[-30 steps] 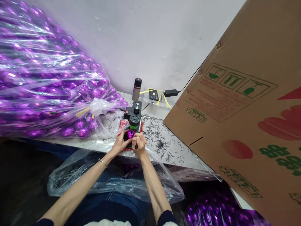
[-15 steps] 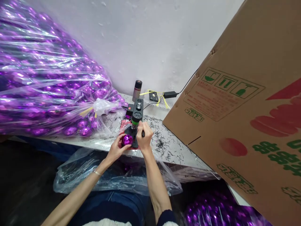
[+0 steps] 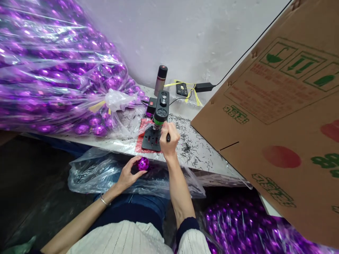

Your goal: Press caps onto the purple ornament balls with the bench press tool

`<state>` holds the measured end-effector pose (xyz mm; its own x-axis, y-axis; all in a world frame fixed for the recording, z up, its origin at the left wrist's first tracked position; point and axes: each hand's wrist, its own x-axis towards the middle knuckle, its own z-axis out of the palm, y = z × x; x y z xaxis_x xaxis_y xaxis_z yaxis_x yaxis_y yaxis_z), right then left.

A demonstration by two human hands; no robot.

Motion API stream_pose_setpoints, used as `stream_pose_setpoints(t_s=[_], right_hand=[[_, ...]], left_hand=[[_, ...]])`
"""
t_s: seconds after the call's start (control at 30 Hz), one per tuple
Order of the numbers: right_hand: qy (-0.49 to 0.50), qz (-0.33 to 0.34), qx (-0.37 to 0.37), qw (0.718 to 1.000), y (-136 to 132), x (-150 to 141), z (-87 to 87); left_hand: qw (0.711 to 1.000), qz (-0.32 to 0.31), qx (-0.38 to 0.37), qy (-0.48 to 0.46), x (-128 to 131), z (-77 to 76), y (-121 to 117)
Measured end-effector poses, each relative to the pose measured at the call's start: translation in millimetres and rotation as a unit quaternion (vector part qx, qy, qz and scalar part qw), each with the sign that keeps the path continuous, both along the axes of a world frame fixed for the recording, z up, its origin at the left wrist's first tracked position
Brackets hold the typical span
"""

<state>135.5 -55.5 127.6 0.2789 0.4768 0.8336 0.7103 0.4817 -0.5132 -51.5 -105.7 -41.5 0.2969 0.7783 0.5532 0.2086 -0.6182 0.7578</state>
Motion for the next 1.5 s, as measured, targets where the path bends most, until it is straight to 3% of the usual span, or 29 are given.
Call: stream_pose_setpoints(t_s=[0.23,0.5,0.73,0.87,0.97,1.03,1.1,1.2,1.27,1.33,1.4,1.5], right_hand=[[0.020,0.009,0.021,1.000,0.9,-1.6,-2.2],[0.038,-0.012,0.009,0.999,0.8,-3.7,-3.7],[0.043,-0.014,-0.001,0.999,-0.8,-2.6,-5.5],[0.042,-0.028,-0.013,0.999,-2.5,-3.2,-5.7],[0.037,-0.034,-0.010,0.999,-2.7,-3.9,-6.3],[0.035,-0.029,-0.004,0.999,-2.3,-3.8,-7.1],[0.034,-0.021,0.001,0.999,-1.8,-3.4,-7.9],[0.028,-0.020,0.002,0.999,-2.2,-3.0,-7.7],[0.026,-0.019,-0.001,0.999,-3.4,-3.2,-6.2],[0.025,-0.011,-0.005,1.000,-4.9,-3.6,-4.4],[0.023,0.001,-0.005,1.000,-6.3,-4.1,-2.8],[0.023,0.012,-0.001,1.000,-7.9,-5.2,-1.8]], left_hand=[[0.999,0.004,0.031,-0.009,-3.4,6.0,-1.6],[0.998,-0.037,0.045,-0.005,-6.0,-4.8,1.5],[0.996,-0.074,-0.032,0.025,-11.2,-25.5,-6.1],[0.991,-0.042,-0.102,0.074,-15.2,-46.1,-1.3],[0.975,-0.039,-0.177,0.132,-19.4,-51.6,1.2],[0.944,-0.116,-0.236,0.198,-22.5,-47.8,-2.4],[0.898,-0.233,-0.272,0.256,-24.9,-39.2,-10.4],[0.850,-0.381,-0.247,0.266,-26.1,-21.4,-24.9],[0.843,-0.420,-0.213,0.258,-26.0,-8.4,-29.3],[0.852,-0.415,-0.189,0.257,-26.3,5.4,-23.1],[0.881,-0.374,-0.171,0.233,-26.4,20.5,-1.5],[0.950,-0.236,-0.142,0.149,-22.2,45.6,61.2]])
